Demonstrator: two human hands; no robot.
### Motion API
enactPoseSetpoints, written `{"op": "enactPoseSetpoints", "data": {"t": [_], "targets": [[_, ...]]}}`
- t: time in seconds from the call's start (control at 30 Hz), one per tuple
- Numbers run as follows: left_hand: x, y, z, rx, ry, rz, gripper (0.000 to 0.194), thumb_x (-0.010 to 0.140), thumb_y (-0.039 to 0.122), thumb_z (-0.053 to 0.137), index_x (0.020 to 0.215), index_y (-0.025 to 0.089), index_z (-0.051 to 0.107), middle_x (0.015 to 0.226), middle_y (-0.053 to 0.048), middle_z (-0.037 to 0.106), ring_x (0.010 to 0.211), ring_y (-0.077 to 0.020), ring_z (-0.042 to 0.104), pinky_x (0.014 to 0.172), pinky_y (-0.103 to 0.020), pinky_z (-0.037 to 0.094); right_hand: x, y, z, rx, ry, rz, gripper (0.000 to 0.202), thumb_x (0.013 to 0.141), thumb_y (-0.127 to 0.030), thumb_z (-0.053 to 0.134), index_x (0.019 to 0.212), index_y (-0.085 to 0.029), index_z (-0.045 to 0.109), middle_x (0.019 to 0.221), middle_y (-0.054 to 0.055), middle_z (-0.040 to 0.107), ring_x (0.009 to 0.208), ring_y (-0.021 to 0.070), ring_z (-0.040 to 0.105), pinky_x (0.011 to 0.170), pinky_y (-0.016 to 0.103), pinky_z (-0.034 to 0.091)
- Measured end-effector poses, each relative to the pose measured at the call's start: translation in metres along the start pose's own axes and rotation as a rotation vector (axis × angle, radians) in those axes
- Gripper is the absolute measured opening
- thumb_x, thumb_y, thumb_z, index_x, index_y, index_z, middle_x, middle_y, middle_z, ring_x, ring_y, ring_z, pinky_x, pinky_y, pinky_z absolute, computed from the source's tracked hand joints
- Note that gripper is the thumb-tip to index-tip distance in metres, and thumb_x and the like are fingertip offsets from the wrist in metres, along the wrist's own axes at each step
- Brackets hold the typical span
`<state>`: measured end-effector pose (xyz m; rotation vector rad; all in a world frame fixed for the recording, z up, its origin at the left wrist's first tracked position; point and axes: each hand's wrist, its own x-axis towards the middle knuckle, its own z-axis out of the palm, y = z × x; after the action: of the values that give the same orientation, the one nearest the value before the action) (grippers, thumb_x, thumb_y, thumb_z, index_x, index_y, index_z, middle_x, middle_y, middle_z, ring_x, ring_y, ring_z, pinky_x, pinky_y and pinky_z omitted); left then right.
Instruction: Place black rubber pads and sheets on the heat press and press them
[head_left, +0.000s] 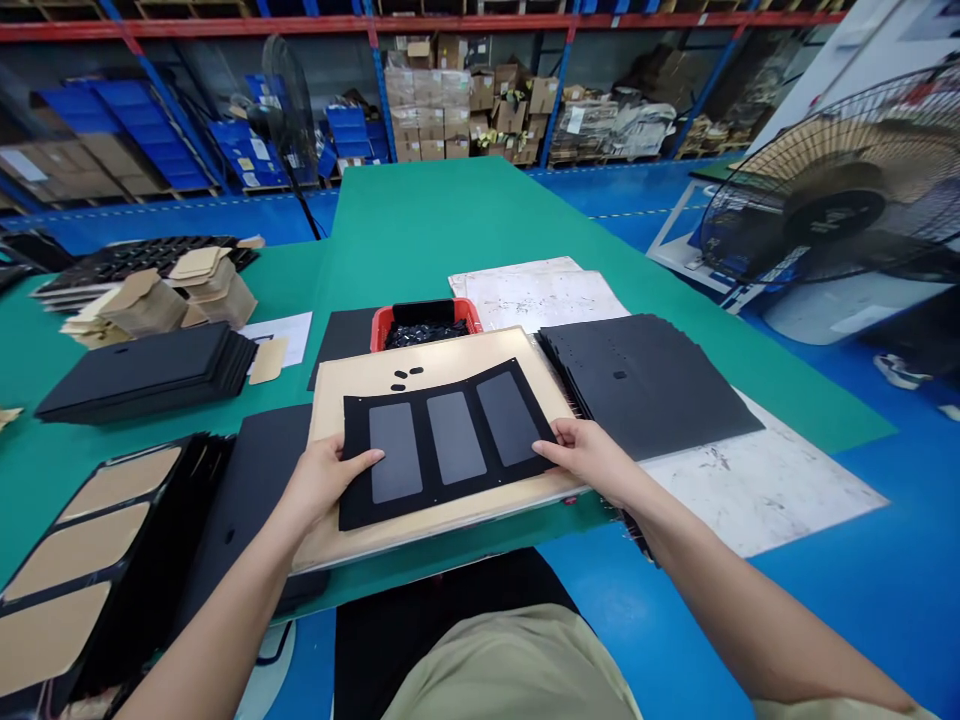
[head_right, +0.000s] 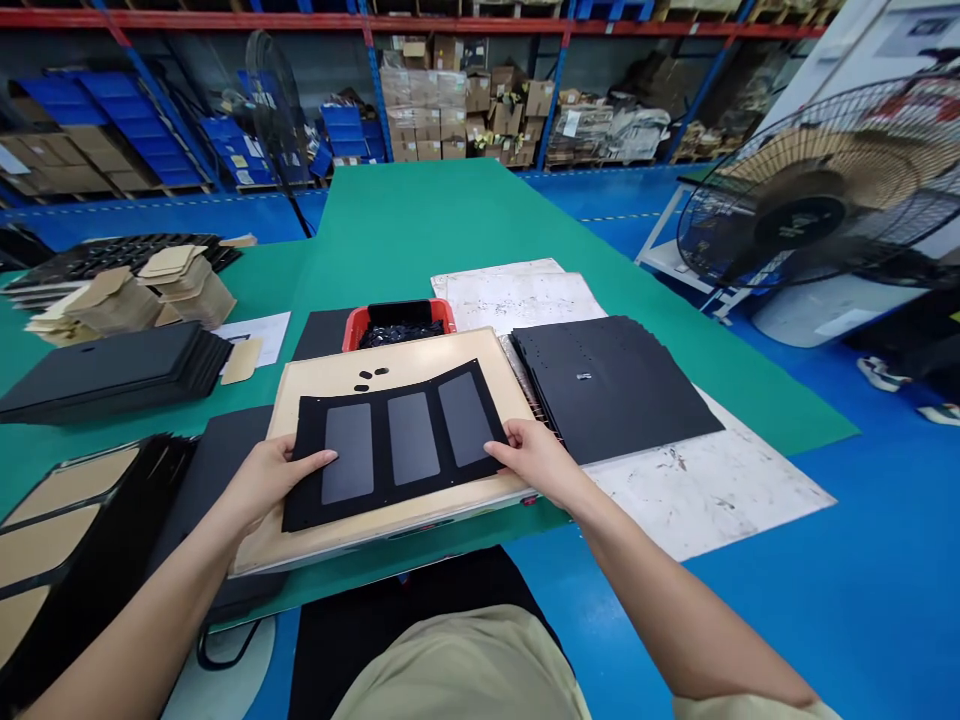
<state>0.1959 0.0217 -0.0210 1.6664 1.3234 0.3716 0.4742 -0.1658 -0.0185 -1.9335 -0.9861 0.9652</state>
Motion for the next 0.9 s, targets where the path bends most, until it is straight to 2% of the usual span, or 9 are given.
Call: {"op": "enactPoseSetpoints", "data": {"t": [0.13, 0.27, 0.37, 0.47, 0.9], "targets": [[-0.002, 0.004, -0.001, 0.025, -0.007, 0.002, 0.047, 0.054, 0.054, 0.075, 0.082, 0.016, 0.068, 0.086, -0.01, 0.073, 0.082, -0.0302, 0.068, 0.062, -0.034, 0.058, 0.003, -0.008, -0.011, -0.036, -0.065, -0.015, 0.039, 0.079, -0.045, 0.052, 0.059, -0.021, 0.028, 0.056, -0.006, 0.027, 0.051, 0.0096, 0.033, 0.053, 0.023, 0.039], [-0.003, 0.008, -0.002, 0.01, -0.005, -0.019, 0.044, 0.054, 0.051, 0.076, 0.082, 0.018, 0.067, 0.085, -0.008, 0.074, 0.079, -0.0291, 0.069, 0.061, -0.034, 0.058, 0.01, -0.011, -0.023, -0.295, -0.076, -0.047, 0.026, 0.084, -0.035, 0.048, 0.063, -0.019, 0.046, 0.059, 0.0, 0.053, 0.058, 0.014, 0.052, 0.056, 0.025, 0.037], [-0.004, 0.01, -0.003, 0.046, -0.013, -0.023, 0.043, 0.055, 0.053, 0.075, 0.079, 0.018, 0.066, 0.081, -0.009, 0.073, 0.077, -0.0296, 0.069, 0.058, -0.034, 0.058, 0.014, -0.009, -0.025, -0.463, -0.023, -0.047, 0.019, 0.083, -0.031, 0.051, 0.067, -0.02, 0.052, 0.069, 0.002, 0.063, 0.066, 0.0154, 0.056, 0.056, 0.025, 0.034], [-0.005, 0.014, -0.002, 0.066, 0.001, -0.016, 0.041, 0.055, 0.052, 0.074, 0.078, 0.019, 0.066, 0.08, -0.008, 0.073, 0.075, -0.0293, 0.069, 0.058, -0.035, 0.058, 0.015, -0.007, -0.021, -0.548, 0.02, -0.04, 0.015, 0.082, -0.03, 0.054, 0.07, -0.021, 0.053, 0.077, 0.001, 0.064, 0.07, 0.0158, 0.056, 0.053, 0.024, 0.032], [-0.006, 0.018, -0.003, 0.045, -0.01, -0.031, 0.042, 0.051, 0.054, 0.076, 0.076, 0.02, 0.066, 0.076, -0.006, 0.072, 0.073, -0.0312, 0.068, 0.053, -0.035, 0.055, 0.012, -0.009, -0.015, -0.656, 0.059, 0.005, 0.013, 0.084, -0.029, 0.053, 0.074, -0.022, 0.055, 0.079, -0.001, 0.065, 0.073, 0.0158, 0.056, 0.054, 0.024, 0.03]]}}
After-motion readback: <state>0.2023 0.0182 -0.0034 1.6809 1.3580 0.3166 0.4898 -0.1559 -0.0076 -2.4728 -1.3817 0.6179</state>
